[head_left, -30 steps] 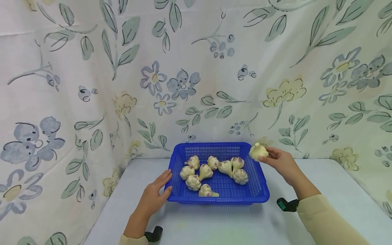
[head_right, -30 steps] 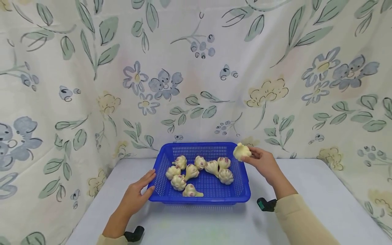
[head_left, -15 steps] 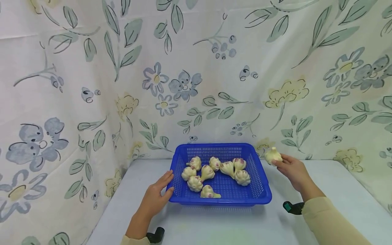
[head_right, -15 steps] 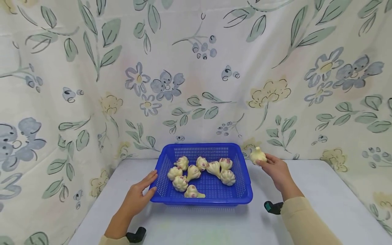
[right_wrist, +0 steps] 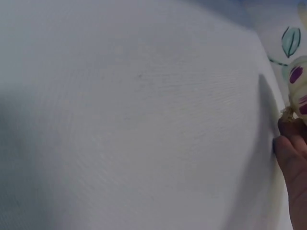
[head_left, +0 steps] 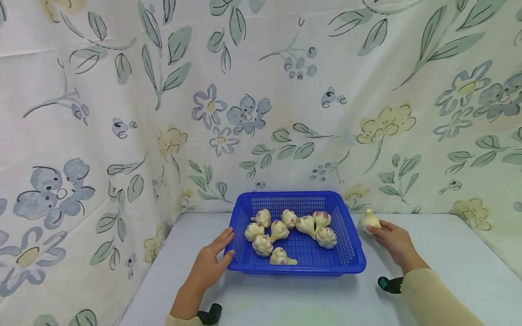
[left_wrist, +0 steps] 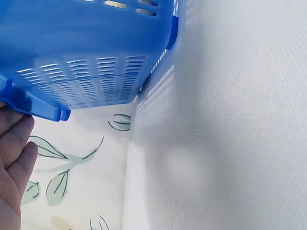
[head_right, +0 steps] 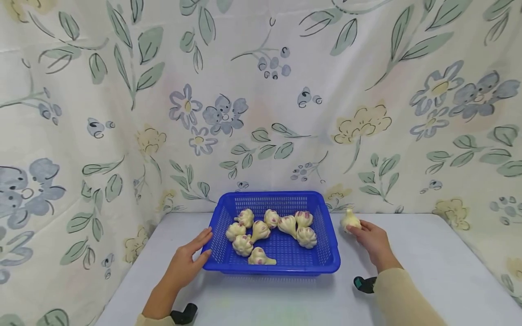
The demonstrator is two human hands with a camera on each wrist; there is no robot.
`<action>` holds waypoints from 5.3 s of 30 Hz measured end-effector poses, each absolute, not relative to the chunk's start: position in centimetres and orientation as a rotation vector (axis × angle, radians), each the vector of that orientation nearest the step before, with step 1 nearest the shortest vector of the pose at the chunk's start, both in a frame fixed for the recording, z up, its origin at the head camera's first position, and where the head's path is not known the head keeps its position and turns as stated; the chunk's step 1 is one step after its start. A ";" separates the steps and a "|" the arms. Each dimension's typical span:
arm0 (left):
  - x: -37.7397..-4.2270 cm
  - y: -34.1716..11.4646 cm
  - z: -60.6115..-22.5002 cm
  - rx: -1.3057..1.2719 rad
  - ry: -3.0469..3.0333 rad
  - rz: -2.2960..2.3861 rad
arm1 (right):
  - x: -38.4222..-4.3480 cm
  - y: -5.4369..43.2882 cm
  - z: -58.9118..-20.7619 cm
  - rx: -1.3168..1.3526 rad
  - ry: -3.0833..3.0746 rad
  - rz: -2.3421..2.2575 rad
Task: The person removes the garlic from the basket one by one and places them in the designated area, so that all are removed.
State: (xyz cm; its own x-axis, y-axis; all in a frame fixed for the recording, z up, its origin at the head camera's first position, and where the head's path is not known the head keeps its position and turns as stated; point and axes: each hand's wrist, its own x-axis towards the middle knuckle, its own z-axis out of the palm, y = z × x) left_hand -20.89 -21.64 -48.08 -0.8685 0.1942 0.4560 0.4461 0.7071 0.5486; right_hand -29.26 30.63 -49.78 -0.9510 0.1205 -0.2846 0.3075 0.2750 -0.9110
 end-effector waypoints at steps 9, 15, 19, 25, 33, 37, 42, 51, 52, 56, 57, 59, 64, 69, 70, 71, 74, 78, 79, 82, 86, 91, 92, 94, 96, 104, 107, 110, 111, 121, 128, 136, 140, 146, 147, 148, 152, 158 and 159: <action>-20.9 -21.6 -48.1 -0.481 -2.557 -0.945 | -29.9 30.2 -50.7 0.477 2.438 -1.656; -20.9 -21.7 -48.2 -0.477 -2.556 -0.934 | -30.5 29.8 -50.8 0.478 2.476 -1.601; -20.9 -21.8 -48.3 -0.471 -2.567 -0.945 | -30.6 29.5 -50.7 0.454 2.502 -1.582; -21.0 -21.8 -48.4 -0.484 -2.558 -0.944 | -30.9 29.5 -50.7 0.441 2.509 -1.525; -21.0 -21.5 -48.2 -0.482 -2.563 -0.941 | -31.9 29.7 -51.0 0.433 2.510 -1.446; -20.8 -21.5 -48.0 -0.489 -2.558 -0.951 | -32.3 29.3 -50.5 0.376 2.534 -1.411; -20.8 -21.5 -47.9 -0.495 -2.548 -0.946 | -32.5 28.9 -49.7 0.386 2.529 -1.386; -20.8 -21.5 -47.9 -0.486 -2.552 -0.943 | -32.5 28.8 -49.5 0.388 2.516 -1.370; -20.8 -21.5 -47.9 -0.487 -2.553 -0.943 | -32.5 28.8 -49.6 0.393 2.514 -1.373; -20.7 -21.5 -47.9 -0.496 -2.549 -0.945 | -32.5 29.0 -49.9 0.396 2.509 -1.379; -20.7 -21.5 -47.9 -0.497 -2.548 -0.940 | -32.5 29.0 -50.0 0.395 2.510 -1.377; -20.8 -21.5 -47.9 -0.499 -2.546 -0.934 | -32.5 29.0 -50.0 0.390 2.511 -1.371; -20.8 -21.5 -47.9 -0.495 -2.550 -0.932 | -32.5 28.9 -49.7 0.394 2.514 -1.368; -20.7 -21.5 -47.8 -0.497 -2.548 -0.943 | -32.4 28.8 -49.5 0.402 2.519 -1.368; -20.7 -21.5 -47.8 -0.495 -2.549 -0.946 | -32.4 28.8 -49.5 0.401 2.521 -1.367; -20.7 -21.5 -47.8 -0.494 -2.549 -0.948 | -32.4 28.8 -49.5 0.403 2.521 -1.368; -20.7 -21.5 -47.9 -0.491 -2.555 -0.952 | -32.4 28.8 -49.6 0.402 2.517 -1.383; -20.7 -21.4 -47.9 -0.491 -2.565 -0.957 | -32.5 29.1 -50.0 0.394 2.506 -1.400; -20.7 -21.4 -47.9 -0.492 -2.565 -0.958 | -32.5 29.2 -50.1 0.388 2.505 -1.400; -20.7 -21.4 -47.8 -0.492 -2.561 -0.954 | -32.5 29.5 -50.4 0.374 2.494 -1.409; -20.7 -21.4 -47.8 -0.489 -2.563 -0.948 | -32.4 29.7 -50.6 0.378 2.478 -1.415; -20.6 -21.4 -47.8 -0.486 -2.567 -0.951 | -32.0 29.6 -50.2 0.399 2.468 -1.424; -20.6 -21.4 -47.8 -0.487 -2.564 -0.950 | -31.9 29.5 -50.1 0.398 2.470 -1.431; -20.7 -21.4 -47.8 -0.486 -2.561 -0.944 | -31.7 29.5 -49.9 0.390 2.475 -1.443; -20.7 -21.4 -47.8 -0.485 -2.557 -0.937 | -31.5 29.6 -49.9 0.381 2.483 -1.460; -20.7 -21.5 -47.9 -0.479 -2.561 -0.915 | -30.8 30.0 -50.1 0.379 2.520 -1.536; -20.7 -21.5 -47.9 -0.480 -2.557 -0.916 | -30.4 30.0 -49.4 0.379 2.556 -1.582; -20.7 -21.5 -47.9 -0.481 -2.555 -0.923 | -29.9 29.7 -48.3 0.371 2.593 -1.657; -20.8 -21.5 -48.0 -0.480 -2.555 -0.923 | -29.7 29.6 -47.9 0.362 2.604 -1.683; -20.7 -21.5 -48.0 -0.478 -2.556 -0.949 | -28.2 27.3 -44.3 0.060 2.585 -1.909; -20.7 -21.5 -47.9 -0.479 -2.558 -0.945 | -26.8 24.4 -42.8 -0.182 2.466 -2.055; -20.8 -21.5 -48.1 -0.480 -2.556 -0.940 | -25.6 20.3 -42.2 -0.287 2.359 -2.034; -20.8 -21.5 -48.2 -0.482 -2.554 -0.943 | -25.5 18.4 -42.2 -0.309 2.284 -2.068; -20.8 -21.6 -48.2 -0.493 -2.539 -0.941 | -25.5 15.3 -42.5 -0.308 2.196 -2.078; -20.8 -21.6 -48.2 -0.493 -2.539 -0.937 | -25.4 14.7 -42.6 -0.314 2.183 -2.080; -20.8 -21.6 -48.2 -0.493 -2.539 -0.938 | -25.4 14.2 -42.7 -0.324 2.170 -2.079; -20.8 -21.6 -48.2 -0.489 -2.539 -0.941 | -25.4 12.1 -42.9 -0.394 2.076 -2.110; -20.8 -21.6 -48.1 -0.495 -2.537 -0.939 | -25.5 9.7 -43.0 -0.427 1.980 -2.143; -20.8 -21.6 -48.1 -0.494 -2.539 -0.935 | -25.5 9.4 -43.0 -0.425 1.978 -2.140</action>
State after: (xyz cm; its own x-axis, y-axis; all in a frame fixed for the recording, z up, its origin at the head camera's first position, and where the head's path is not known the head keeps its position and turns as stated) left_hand -20.77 -21.60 -48.14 -0.8625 0.1891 0.4695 0.4485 0.7154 0.5357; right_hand -25.51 9.41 -43.04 -0.9395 -0.3339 0.0767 -0.0501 -0.0876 -0.9949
